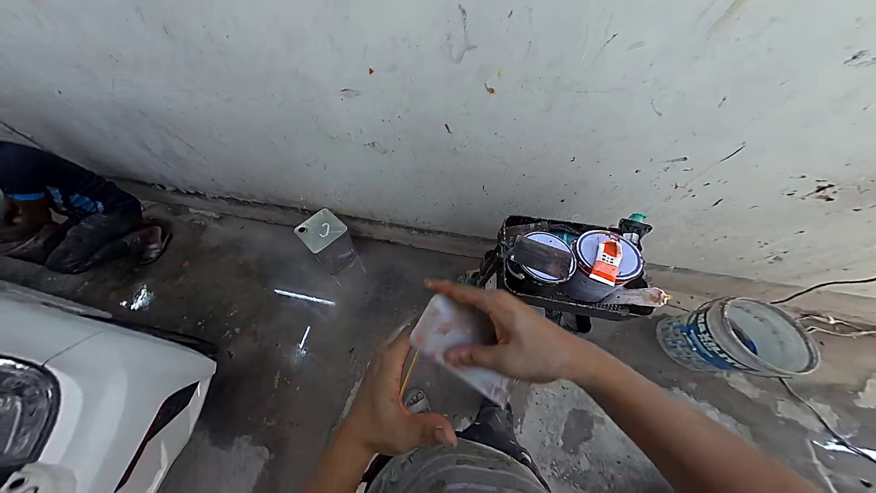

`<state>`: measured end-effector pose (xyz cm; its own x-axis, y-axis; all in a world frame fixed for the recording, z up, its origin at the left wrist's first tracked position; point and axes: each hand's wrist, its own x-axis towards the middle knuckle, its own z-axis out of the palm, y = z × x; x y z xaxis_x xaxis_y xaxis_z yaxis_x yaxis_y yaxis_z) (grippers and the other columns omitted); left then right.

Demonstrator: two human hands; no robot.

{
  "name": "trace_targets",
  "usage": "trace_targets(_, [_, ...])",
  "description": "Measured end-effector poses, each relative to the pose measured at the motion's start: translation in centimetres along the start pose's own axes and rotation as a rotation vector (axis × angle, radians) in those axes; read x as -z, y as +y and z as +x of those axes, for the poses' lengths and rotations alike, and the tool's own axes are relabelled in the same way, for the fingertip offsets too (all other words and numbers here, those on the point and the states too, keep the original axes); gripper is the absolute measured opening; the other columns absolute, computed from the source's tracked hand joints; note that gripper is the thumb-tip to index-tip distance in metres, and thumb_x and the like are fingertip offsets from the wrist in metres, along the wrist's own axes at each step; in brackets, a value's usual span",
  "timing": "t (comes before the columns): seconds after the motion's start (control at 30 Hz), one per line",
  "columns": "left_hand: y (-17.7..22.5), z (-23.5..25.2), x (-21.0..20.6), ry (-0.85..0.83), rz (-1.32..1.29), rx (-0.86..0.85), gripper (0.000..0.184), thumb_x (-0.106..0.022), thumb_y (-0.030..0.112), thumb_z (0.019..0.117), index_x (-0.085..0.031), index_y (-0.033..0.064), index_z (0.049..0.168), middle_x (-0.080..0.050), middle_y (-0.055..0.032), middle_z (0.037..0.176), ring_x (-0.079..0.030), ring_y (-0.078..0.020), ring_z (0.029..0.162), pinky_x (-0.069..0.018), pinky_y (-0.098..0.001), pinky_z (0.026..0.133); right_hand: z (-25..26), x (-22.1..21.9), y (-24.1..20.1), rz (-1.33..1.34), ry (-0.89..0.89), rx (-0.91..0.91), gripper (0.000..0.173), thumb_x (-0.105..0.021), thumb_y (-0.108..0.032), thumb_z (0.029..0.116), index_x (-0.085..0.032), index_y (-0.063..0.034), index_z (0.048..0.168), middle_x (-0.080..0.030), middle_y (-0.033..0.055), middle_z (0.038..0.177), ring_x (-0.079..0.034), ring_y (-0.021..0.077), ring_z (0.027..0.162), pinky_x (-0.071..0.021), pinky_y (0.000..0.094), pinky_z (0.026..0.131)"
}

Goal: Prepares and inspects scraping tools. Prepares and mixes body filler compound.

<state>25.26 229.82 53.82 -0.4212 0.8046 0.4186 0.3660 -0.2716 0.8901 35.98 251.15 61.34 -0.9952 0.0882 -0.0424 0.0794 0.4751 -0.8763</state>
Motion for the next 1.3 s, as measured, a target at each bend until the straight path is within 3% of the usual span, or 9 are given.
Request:
trace_targets(0.3, [-1.1,-0.4,-1.7,-0.030,-0.032,0.071,0.103,-0.062,0.088,0.0722,-0.060,0.0045,0.133,-0.066,-0.0075,0.128,-0.060,-0.0121,0.123,-0.0514,-0.0384,0.106,-1.2,-1.1,0.3,-0.038,0.033,-0.174,0.082,-0.082,-0.042,0.0832,-0.044,-0.0250,0.155,-0.071,-0.0036,0.117,-0.069,0.0046,0.099,-0.0596,0.0301,0.088])
trace_targets(0.47, [-2.4,-0.1,-4.0,-0.081,-0.442,0.244,0.069,-0.063,0.072,0.0851,-0.059,0.0256,0.136,-0.069,0.0160,0.123,-0.063,0.0035,0.113,-0.0538,-0.0232,0.100,-2.6,-0.5,1.1,-0.032,-0.099,-0.155,0.078,-0.079,-0.039,0.0879,-0.043,-0.0259,0.156,-0.068,0.0014,0.125,-0.067,0.0104,0.109,-0.0563,0.0383,0.097])
trace_targets(0.6, [-5.4,2.1,-6.3,0.039,-0.716,0.693,0.079,-0.067,0.059,0.0918,-0.051,-0.0012,0.141,-0.061,-0.0227,0.135,-0.063,-0.0386,0.121,-0.0590,-0.0531,0.093,-4.8,1.6,10.0,-0.158,0.355,-0.379,0.079,-0.081,-0.026,0.0854,-0.043,-0.0223,0.155,-0.073,0.0090,0.110,-0.072,0.0243,0.092,-0.0602,0.0529,0.083])
trace_targets(0.67, [-6.7,3.7,-7.5,0.188,-0.787,0.931,0.051,-0.055,0.025,0.0972,-0.044,-0.0029,0.138,-0.058,-0.0274,0.138,-0.062,-0.0431,0.122,-0.0580,-0.0557,0.094,-8.3,1.7,16.9,-0.073,0.473,-0.592,0.071,-0.075,-0.024,0.0917,-0.043,-0.0169,0.155,-0.070,0.0160,0.120,-0.070,0.0314,0.104,-0.0564,0.0579,0.092])
trace_targets(0.77, [-8.9,6.0,-9.3,0.401,-0.774,1.129,0.035,-0.039,0.009,0.1034,-0.045,-0.0045,0.136,-0.063,-0.0298,0.123,-0.068,-0.0433,0.106,-0.0607,-0.0569,0.085,-17.5,-2.8,26.9,0.397,0.471,-0.957,0.046,-0.072,-0.022,0.0923,-0.061,-0.0055,0.133,-0.070,0.0167,0.114,-0.070,0.0282,0.101,-0.0573,0.0506,0.090])
trace_targets(0.83, [-10.1,7.8,-10.4,0.441,-0.741,1.149,0.031,-0.043,0.008,0.1051,-0.050,-0.0061,0.131,-0.065,-0.0299,0.115,-0.070,-0.0424,0.099,-0.0616,-0.0567,0.082,-25.1,-7.5,30.8,0.548,0.384,-1.294,0.036,-0.076,-0.028,0.0889,-0.070,-0.0014,0.112,-0.073,0.0156,0.100,-0.071,0.0277,0.090,-0.0585,0.0501,0.083])
trace_targets(0.97, [-12.2,12.3,-12.7,0.437,-0.529,1.045,0.025,-0.055,0.006,0.1021,-0.059,-0.0045,0.125,-0.069,-0.0219,0.109,-0.071,-0.0302,0.095,-0.0625,-0.0448,0.078,-35.2,-12.0,35.0,0.471,0.428,-1.807,0.052,-0.083,-0.040,0.0813,-0.063,-0.0007,0.109,-0.069,0.0138,0.084,-0.066,0.0238,0.067,-0.0554,0.0420,0.062])
trace_targets(1.1, [-14.5,18.3,-15.9,0.504,-0.373,1.041,0.027,-0.061,0.010,0.1018,-0.061,-0.0011,0.127,-0.070,-0.0203,0.109,-0.072,-0.0290,0.093,-0.0624,-0.0435,0.076,-34.2,-8.9,38.7,0.135,0.194,-1.766,0.056,-0.076,-0.036,0.0802,-0.063,-0.0044,0.125,-0.069,0.0222,0.119,-0.069,0.0379,0.110,-0.0551,0.0606,0.089])
trace_targets(1.3, [-18.4,25.6,-20.7,0.273,-0.033,0.865,0.026,-0.066,0.014,0.1000,-0.061,-0.0008,0.121,-0.070,-0.0176,0.104,-0.071,-0.0262,0.090,-0.0620,-0.0434,0.078,-29.2,0.4,40.4,-0.124,-0.057,-1.587,0.041,-0.065,-0.040,0.0868,-0.069,-0.0105,0.114,-0.070,0.0193,0.119,-0.067,0.0410,0.111,-0.0547,0.0638,0.083])
